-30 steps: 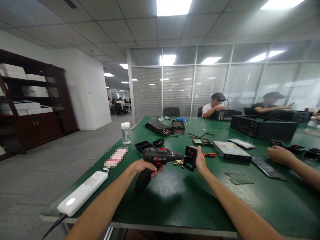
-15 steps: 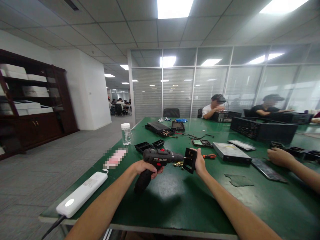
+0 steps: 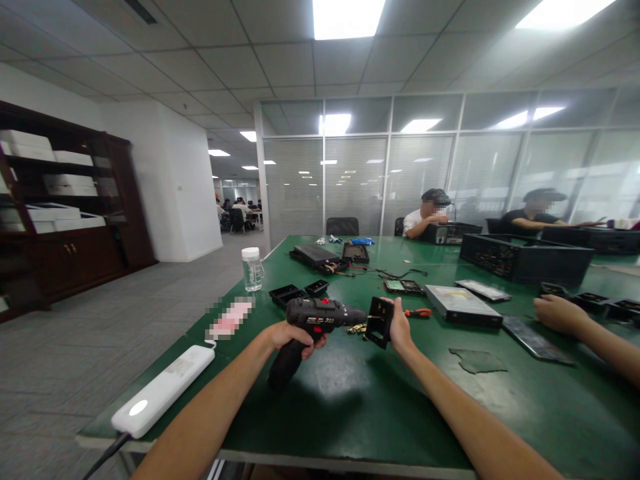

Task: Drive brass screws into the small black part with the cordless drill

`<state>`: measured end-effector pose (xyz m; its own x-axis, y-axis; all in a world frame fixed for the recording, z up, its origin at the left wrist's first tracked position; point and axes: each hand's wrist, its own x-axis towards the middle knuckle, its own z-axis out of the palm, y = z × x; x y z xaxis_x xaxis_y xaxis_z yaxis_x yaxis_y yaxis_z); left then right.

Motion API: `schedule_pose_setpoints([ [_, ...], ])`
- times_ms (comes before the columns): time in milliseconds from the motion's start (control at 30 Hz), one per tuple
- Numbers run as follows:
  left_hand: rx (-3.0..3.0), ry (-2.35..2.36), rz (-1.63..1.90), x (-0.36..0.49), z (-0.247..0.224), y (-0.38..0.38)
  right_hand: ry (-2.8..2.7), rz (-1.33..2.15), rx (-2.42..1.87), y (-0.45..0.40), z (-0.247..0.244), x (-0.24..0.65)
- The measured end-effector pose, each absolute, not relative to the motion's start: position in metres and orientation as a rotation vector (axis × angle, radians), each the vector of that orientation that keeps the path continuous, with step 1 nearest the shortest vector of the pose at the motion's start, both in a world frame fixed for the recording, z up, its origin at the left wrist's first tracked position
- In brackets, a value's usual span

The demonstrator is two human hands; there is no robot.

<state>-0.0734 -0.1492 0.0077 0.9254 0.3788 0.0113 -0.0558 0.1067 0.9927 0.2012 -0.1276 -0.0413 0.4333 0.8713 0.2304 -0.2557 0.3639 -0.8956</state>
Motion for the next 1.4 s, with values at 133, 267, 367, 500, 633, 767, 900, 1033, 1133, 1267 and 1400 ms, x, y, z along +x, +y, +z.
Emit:
schedule_pose_setpoints([
  [133, 1.441, 0.277, 0.319, -0.073, 0.009, -0.15, -0.822, 0.814, -0.935, -0.129, -0.039, 0.2],
  [267, 1.44, 0.281, 0.315, -0.073, 0.009, -0.15, -0.836, 0.799, -0.954, -0.132, -0.037, 0.2],
  [367, 1.438, 0.283, 0.327, -0.073, 0.008, -0.15, -0.847, 0.776, -0.958, -0.134, -0.036, 0.199],
  [500, 1.439, 0.273, 0.321, -0.073, 0.009, -0.15, -0.846, 0.761, -0.957, -0.133, -0.037, 0.198],
  [633, 1.424, 0.267, 0.312, -0.073, 0.009, -0.149, -0.837, 0.775, -0.965, -0.128, -0.042, 0.201],
  [767, 1.413, 0.274, 0.307, -0.073, 0.009, -0.15, -0.844, 0.783, -0.967, -0.125, -0.046, 0.203],
  [900, 1.399, 0.279, 0.317, -0.073, 0.009, -0.151, -0.858, 0.784, -0.963, -0.124, -0.047, 0.204],
  [1033, 1.393, 0.285, 0.305, -0.073, 0.01, -0.151, -0.869, 0.781, -0.965, -0.126, -0.046, 0.203],
  [1133, 1.406, 0.288, 0.316, -0.073, 0.009, -0.151, -0.872, 0.767, -0.968, -0.127, -0.045, 0.203],
  [1267, 1.424, 0.291, 0.329, -0.074, 0.007, -0.15, -0.883, 0.768, -0.972, -0.128, -0.044, 0.203],
  [1400, 1.431, 0.278, 0.33, -0.073, 0.008, -0.15, -0.873, 0.775, -0.97, -0.128, -0.044, 0.203],
])
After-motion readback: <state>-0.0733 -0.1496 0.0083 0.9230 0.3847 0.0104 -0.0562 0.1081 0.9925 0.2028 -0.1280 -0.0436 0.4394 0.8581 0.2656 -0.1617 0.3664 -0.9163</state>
